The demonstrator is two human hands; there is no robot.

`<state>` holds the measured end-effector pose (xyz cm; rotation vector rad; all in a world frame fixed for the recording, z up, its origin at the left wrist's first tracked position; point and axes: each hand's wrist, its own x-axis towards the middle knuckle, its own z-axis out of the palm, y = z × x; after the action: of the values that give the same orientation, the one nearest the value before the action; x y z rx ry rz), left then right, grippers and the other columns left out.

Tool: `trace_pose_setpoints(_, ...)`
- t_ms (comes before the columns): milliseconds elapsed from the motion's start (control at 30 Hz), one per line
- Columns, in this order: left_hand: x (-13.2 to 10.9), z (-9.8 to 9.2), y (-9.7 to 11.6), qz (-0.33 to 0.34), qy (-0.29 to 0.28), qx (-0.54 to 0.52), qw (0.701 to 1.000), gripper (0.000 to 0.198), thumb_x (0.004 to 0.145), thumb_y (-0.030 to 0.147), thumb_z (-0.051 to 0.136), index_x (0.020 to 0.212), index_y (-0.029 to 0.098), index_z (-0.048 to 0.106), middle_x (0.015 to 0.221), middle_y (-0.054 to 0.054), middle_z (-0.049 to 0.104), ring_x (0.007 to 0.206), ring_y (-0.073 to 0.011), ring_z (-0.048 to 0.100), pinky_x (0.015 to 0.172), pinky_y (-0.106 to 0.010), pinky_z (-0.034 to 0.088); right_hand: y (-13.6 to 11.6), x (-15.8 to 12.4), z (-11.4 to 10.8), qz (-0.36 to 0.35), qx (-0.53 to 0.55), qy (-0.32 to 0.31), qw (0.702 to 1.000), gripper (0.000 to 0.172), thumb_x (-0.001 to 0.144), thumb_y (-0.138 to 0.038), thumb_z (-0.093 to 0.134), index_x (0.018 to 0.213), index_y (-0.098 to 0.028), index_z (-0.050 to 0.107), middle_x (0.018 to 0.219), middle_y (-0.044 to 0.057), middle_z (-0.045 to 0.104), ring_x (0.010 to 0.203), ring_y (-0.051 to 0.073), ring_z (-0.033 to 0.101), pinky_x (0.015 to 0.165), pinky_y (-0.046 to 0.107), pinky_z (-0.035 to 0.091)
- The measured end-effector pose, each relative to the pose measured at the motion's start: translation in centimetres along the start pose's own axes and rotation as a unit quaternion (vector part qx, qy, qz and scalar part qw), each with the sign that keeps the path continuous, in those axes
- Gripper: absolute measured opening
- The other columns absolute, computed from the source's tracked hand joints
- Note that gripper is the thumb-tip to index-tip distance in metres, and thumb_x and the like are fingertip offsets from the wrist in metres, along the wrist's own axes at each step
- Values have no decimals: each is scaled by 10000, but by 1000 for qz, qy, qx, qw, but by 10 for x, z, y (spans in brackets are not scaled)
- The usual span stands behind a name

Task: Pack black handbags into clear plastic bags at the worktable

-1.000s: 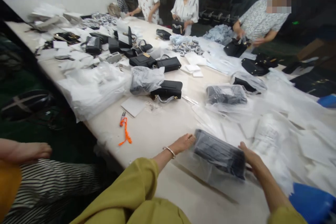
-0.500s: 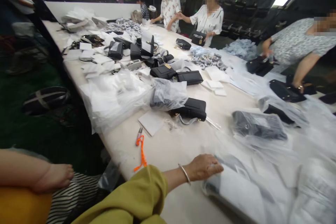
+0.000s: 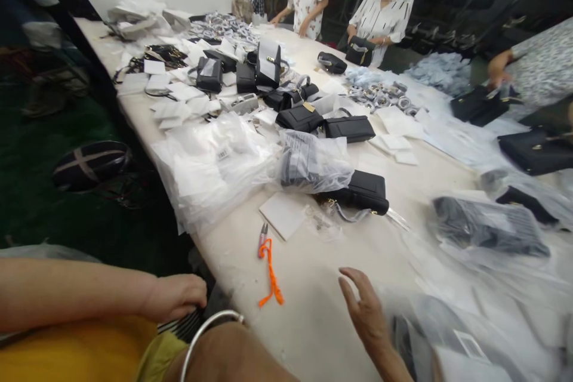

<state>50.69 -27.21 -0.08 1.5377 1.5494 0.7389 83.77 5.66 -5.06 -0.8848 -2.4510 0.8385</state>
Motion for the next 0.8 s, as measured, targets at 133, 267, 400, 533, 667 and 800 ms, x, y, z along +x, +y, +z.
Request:
trace_pose_setpoints(133,-16,13,-47,-23,-68,23,997,284,910,371,477,1039,252,700,922,-73,718,815,-200,607,785,-304,503,-40,16,39,-85,43,-72,993,229,963,-331,477,1097,-268,651,1070,101,689,1040,256,659,904,437,574)
trace_pose_setpoints(267,-13,22,-50,-42,-78,19,996,292,923,354,472,1077,220,682,971,-111,698,889,-218,617,839,-317,510,-62,16,64,-160,71,-134,975,248,970,-263,460,1148,-264,632,1093,97,679,1047,230,642,904,401,571)
trace_pose_setpoints(400,-33,28,-49,-66,-68,20,995,314,936,408,466,1062,224,687,962,-111,698,878,-213,612,831,-315,507,-82,26,88,-230,56,-198,951,318,957,-246,467,1245,-252,601,1230,107,652,1129,235,601,962,422,542)
trace_pose_setpoints(533,-59,39,-49,-88,-64,18,994,317,913,443,500,1030,225,698,934,-107,706,831,-202,610,801,-298,508,-97,41,114,-283,-15,-260,923,505,889,-290,599,1384,-253,510,1510,119,459,1384,301,417,1092,497,445)
trace_pose_setpoints(667,-77,54,-40,-107,-46,40,992,332,890,451,500,1007,218,707,903,-115,714,798,-211,607,773,-306,500,-97,44,136,-295,-86,-333,892,666,835,-394,686,1444,-279,444,1601,109,319,1476,369,261,1152,591,334)
trace_pose_setpoints(800,-92,83,-19,-123,-2,86,989,329,889,436,441,946,262,714,841,-73,723,754,-206,600,714,-294,472,-76,36,146,-318,-104,-337,880,663,855,-421,652,1461,-280,423,1607,95,301,1488,372,230,1187,630,242)
